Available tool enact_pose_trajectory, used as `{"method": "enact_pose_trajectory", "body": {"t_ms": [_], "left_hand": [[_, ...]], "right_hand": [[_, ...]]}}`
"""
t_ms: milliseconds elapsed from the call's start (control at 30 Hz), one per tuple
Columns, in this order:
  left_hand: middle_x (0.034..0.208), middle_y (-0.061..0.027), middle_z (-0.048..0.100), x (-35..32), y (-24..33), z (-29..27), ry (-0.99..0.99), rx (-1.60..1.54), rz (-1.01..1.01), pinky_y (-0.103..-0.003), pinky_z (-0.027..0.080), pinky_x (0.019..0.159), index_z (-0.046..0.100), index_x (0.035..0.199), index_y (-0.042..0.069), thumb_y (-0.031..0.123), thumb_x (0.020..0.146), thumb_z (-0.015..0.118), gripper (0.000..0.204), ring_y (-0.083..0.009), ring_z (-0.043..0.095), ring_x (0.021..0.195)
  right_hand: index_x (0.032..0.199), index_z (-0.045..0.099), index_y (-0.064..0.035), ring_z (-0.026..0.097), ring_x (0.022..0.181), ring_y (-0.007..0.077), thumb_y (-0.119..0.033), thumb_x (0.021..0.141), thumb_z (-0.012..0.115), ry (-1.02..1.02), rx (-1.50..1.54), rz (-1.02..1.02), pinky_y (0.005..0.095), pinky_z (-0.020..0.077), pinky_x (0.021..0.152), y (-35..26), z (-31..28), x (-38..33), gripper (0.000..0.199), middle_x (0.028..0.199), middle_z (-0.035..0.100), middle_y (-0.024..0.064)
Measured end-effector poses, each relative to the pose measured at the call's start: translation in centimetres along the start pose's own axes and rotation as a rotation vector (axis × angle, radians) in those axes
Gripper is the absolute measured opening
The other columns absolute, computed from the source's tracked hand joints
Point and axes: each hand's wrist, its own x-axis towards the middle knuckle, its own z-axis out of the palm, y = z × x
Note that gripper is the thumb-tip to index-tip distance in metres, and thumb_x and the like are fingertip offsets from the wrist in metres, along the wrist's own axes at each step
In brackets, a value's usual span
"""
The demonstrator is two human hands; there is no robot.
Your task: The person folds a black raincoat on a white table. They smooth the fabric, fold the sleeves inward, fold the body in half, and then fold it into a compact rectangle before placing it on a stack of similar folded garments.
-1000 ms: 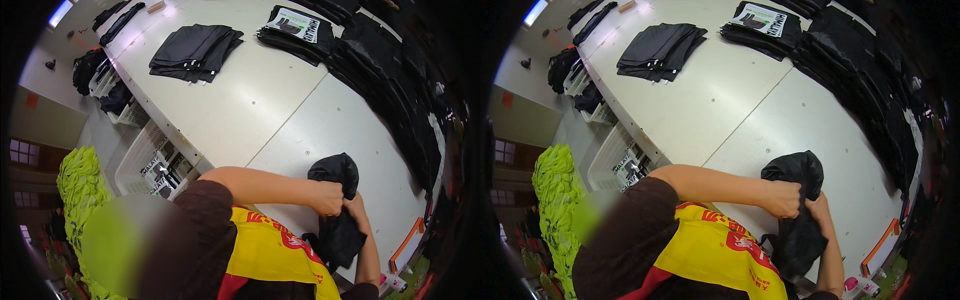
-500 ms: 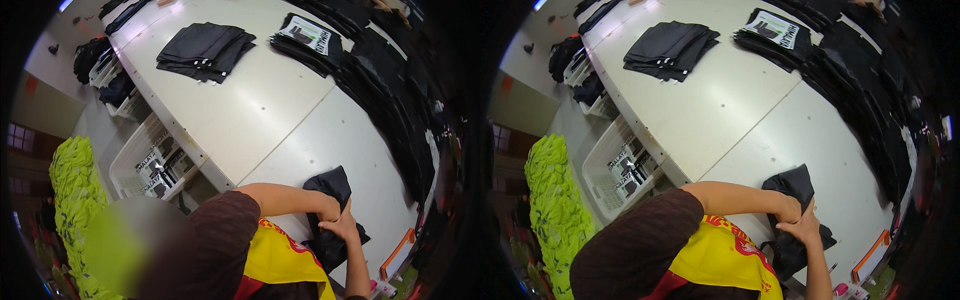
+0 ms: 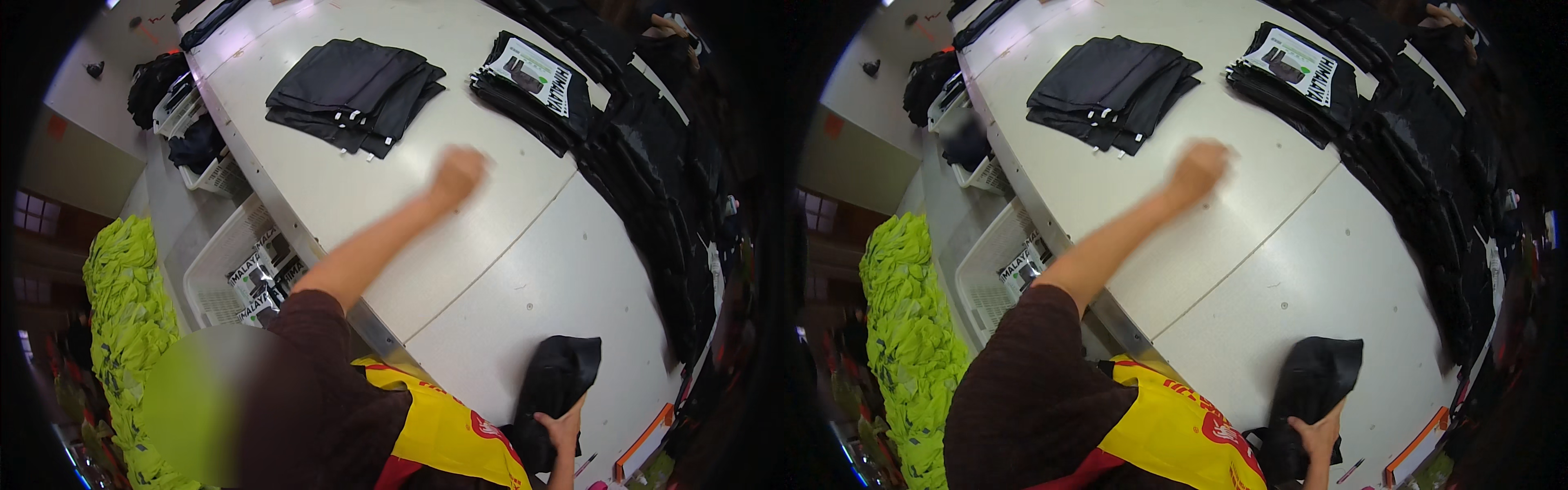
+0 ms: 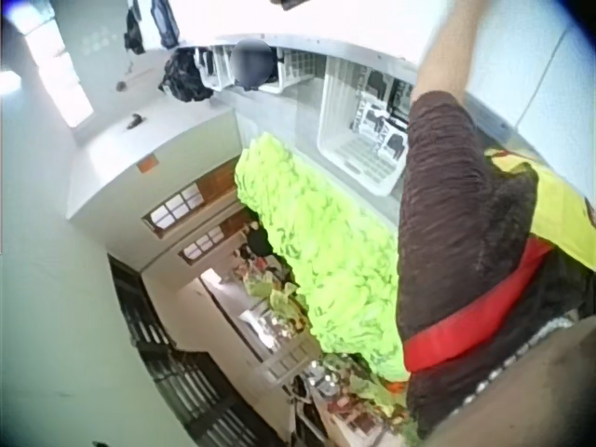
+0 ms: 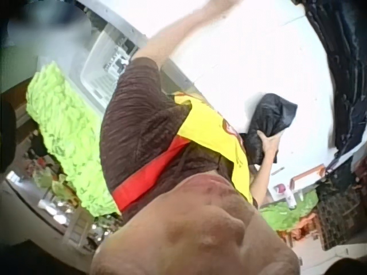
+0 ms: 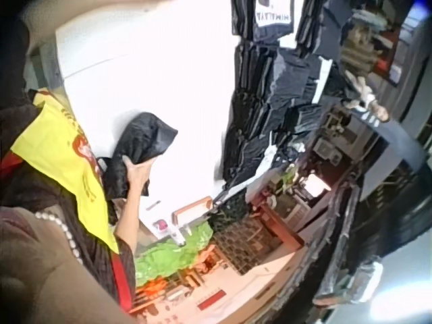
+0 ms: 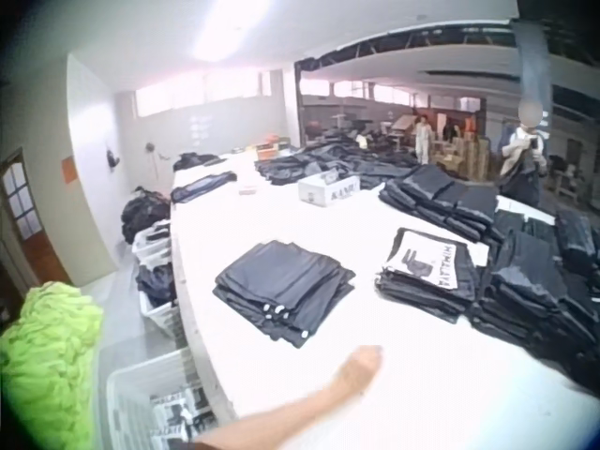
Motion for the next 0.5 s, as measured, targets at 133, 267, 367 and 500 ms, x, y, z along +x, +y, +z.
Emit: {"method": "enact_pose_trajectory", "body": {"t_ms": [133,267,367,500], "left_hand": [[0.088,-0.0051,0.063,2.4,-15.1,-5.1,-0.232,0.737,-0.478,-0.040,0.045,0.072,0.061,0.088,0.012,0.028,0.072,0.067,0.024,-0.0266,0.059,0.086],[0.093,-0.0075,0.068,1.9,-19.1,-7.3,-0.635,0.700,-0.869,-0.041,0.041,0.082,0.067,0.090,0.013,0.030,0.083,0.060,0.020,-0.0258,0.063,0.094],[0.081,-0.0070,0.067,1.1,-19.5,-7.8,-0.540,0.731,-0.758,-0.041,0.042,0.076,0.067,0.079,0.013,0.018,0.083,0.054,0.014,-0.0237,0.065,0.082],[0.067,-0.0071,0.061,0.2,-13.6,-7.4,-0.373,0.523,-0.223,-0.040,0.042,0.067,0.061,0.066,0.009,0.012,0.075,0.053,0.012,-0.0248,0.060,0.068]], "right_hand": [[0.139,0.021,0.0013,0.047,0.117,0.0308,-0.010,0.046,0.080,-0.007,0.554,0.015,0.0354,0.0326,0.102,9.0,-0.2,4.2,0.111,0.130,0.045,0.0180],[0.140,0.026,-0.0067,0.051,0.109,0.0303,-0.001,0.056,0.068,-0.003,0.631,0.101,0.0363,0.0435,0.091,10.7,-0.9,4.6,0.094,0.129,0.046,0.0133],[0.141,0.026,-0.0069,0.053,0.106,0.0303,-0.002,0.059,0.065,-0.003,0.666,0.072,0.0361,0.0460,0.087,11.1,-0.7,4.7,0.091,0.128,0.047,0.0129],[0.141,0.026,-0.0071,0.054,0.101,0.0301,-0.004,0.060,0.065,-0.064,0.796,0.016,0.0365,0.0484,0.082,7.8,-0.8,3.8,0.089,0.127,0.048,0.0129]]}}
